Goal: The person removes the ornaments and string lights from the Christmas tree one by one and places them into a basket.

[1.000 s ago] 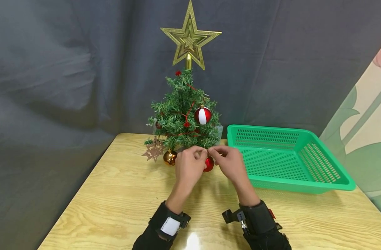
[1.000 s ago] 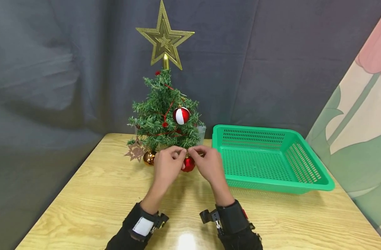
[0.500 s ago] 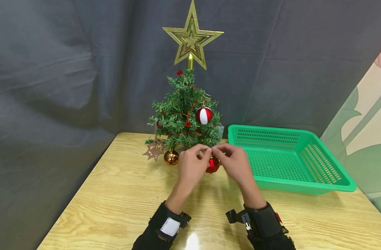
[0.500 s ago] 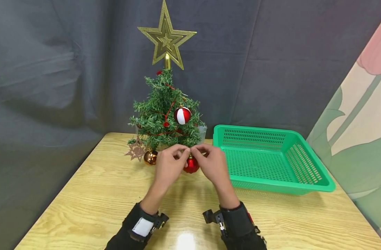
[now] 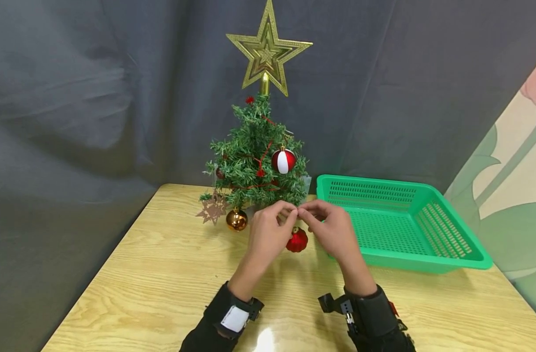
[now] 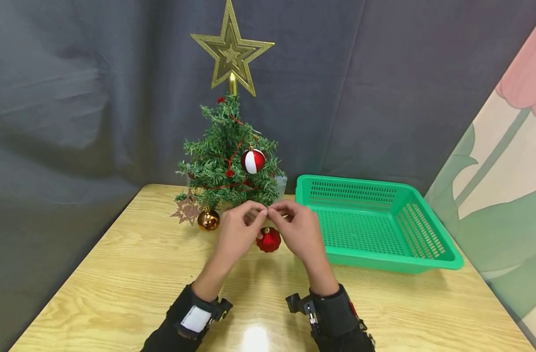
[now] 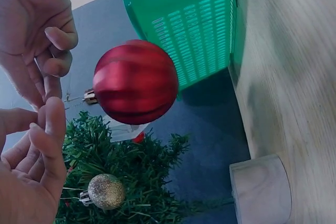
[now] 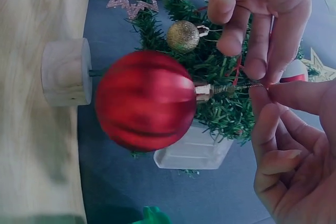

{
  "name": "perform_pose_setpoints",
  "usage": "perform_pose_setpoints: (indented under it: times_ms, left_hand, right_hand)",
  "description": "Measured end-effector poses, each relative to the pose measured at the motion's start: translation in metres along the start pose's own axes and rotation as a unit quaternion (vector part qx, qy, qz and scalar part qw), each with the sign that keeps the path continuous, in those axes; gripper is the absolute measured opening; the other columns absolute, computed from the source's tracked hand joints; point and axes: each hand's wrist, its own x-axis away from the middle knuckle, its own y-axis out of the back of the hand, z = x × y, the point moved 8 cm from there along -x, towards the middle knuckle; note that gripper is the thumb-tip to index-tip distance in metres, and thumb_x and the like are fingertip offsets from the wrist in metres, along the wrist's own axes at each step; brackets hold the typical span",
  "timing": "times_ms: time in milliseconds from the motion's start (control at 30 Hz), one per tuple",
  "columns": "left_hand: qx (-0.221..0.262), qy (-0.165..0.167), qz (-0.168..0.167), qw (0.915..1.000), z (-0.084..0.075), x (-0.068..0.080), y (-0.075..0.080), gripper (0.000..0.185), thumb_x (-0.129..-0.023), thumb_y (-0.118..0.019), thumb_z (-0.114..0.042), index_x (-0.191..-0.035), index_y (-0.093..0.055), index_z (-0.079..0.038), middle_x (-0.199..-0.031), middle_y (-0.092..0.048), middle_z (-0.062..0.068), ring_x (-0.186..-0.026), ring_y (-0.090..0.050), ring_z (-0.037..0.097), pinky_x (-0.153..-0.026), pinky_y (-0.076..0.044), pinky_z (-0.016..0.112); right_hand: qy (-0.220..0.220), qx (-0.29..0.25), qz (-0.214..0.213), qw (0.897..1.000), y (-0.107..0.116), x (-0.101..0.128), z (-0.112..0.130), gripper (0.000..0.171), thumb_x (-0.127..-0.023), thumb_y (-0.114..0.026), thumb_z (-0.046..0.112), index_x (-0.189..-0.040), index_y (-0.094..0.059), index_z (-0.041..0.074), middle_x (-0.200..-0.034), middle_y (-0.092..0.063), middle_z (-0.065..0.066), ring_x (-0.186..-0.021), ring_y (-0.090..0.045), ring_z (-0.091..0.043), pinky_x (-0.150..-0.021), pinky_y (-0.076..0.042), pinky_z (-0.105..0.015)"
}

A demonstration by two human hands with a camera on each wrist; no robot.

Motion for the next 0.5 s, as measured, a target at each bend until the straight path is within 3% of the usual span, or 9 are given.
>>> perform_pose_setpoints:
  times_ms: [233, 500]
  left_hand:
    - [0.008, -0.001, 0.018, 0.9998, -0.002, 0.002, -0.006, 0.016, -0.095, -0.069, -0.022, -0.108, -0.076, -0.016, -0.094, -0.074, 0.000, -0.060, -0.059, 0.005, -0.056, -0.047, 0.019]
    - [-0.025, -0.011, 0.029, 0.9992, -0.002, 0.003, -0.014, 0.017, -0.090, -0.075, -0.021, -0.107, -0.078, -0.017, -0.091, -0.072, -0.003, -0.063, -0.061, 0.007, -0.059, -0.047, 0.018]
  right_hand:
    - [0.008, 0.001, -0.014, 1.000, 0.009, 0.001, 0.005, 0.020, -0.098, -0.065, 0.029, -0.109, -0.074, 0.015, -0.096, -0.076, -0.009, -0.070, -0.066, -0.019, -0.055, -0.050, -0.030]
    - [0.012, -0.014, -0.040, 0.999, 0.020, 0.005, 0.007, 0.022, -0.097, -0.066, 0.028, -0.107, -0.074, 0.011, -0.092, -0.076, -0.009, -0.067, -0.064, -0.016, -0.050, -0.046, -0.029]
